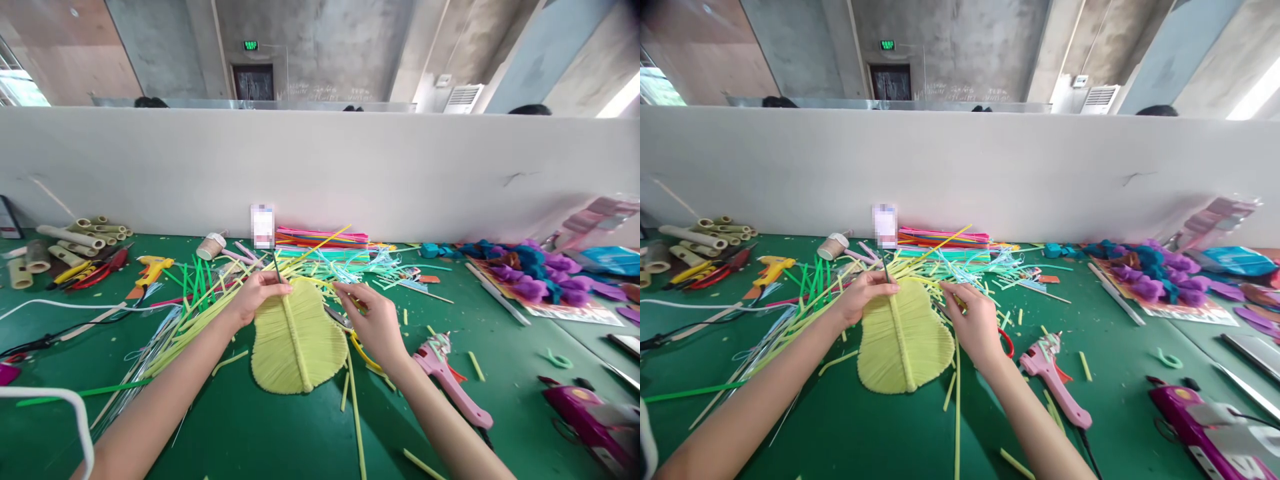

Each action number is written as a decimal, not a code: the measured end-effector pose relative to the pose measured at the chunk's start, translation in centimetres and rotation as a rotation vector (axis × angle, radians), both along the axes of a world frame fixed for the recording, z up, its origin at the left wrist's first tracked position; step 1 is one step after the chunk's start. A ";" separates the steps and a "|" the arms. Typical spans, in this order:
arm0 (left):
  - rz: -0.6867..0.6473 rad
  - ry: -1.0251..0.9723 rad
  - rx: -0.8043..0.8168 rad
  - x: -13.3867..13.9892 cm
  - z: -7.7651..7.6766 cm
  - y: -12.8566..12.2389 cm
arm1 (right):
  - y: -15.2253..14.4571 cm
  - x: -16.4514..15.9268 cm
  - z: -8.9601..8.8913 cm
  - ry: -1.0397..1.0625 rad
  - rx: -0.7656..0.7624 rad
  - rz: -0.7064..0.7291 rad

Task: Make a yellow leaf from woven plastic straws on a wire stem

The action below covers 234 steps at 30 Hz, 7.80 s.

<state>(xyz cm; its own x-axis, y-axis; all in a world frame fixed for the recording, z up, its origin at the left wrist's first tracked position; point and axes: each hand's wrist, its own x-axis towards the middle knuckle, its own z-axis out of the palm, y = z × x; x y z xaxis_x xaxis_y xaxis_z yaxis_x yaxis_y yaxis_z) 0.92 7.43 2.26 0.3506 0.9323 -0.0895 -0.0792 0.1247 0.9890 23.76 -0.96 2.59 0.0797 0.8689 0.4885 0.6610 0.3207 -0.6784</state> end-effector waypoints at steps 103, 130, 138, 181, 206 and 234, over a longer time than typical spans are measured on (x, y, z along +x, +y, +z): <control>0.034 0.040 -0.156 -0.3 -3.5 1.8 | -0.5 0.6 -5.2 0.018 -0.360 0.399; 0.080 -0.025 -0.151 -1.2 -2.0 2.0 | -0.3 2.0 -3.9 0.069 -0.326 0.459; 0.088 -0.053 -0.153 -1.1 -2.0 2.1 | 0.0 1.9 -4.2 0.129 -0.281 0.412; 0.062 -0.050 -0.099 -0.6 -0.4 1.1 | -0.1 1.4 -4.1 0.140 -0.254 0.291; 0.081 -0.104 -0.063 -1.0 -1.0 1.7 | -0.8 2.6 -3.2 0.697 -0.583 0.571; 0.282 -0.180 0.065 1.8 1.7 -1.9 | -1.4 -0.1 -1.8 1.114 -0.406 0.183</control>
<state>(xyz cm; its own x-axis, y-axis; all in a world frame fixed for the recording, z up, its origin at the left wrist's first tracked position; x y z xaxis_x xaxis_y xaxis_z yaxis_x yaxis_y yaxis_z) 2.69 5.51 3.99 0.0830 0.9965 0.0133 -0.2760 0.0101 0.9611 23.63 -2.34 0.79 0.1439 0.9861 -0.0827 -0.3868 -0.0209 -0.9219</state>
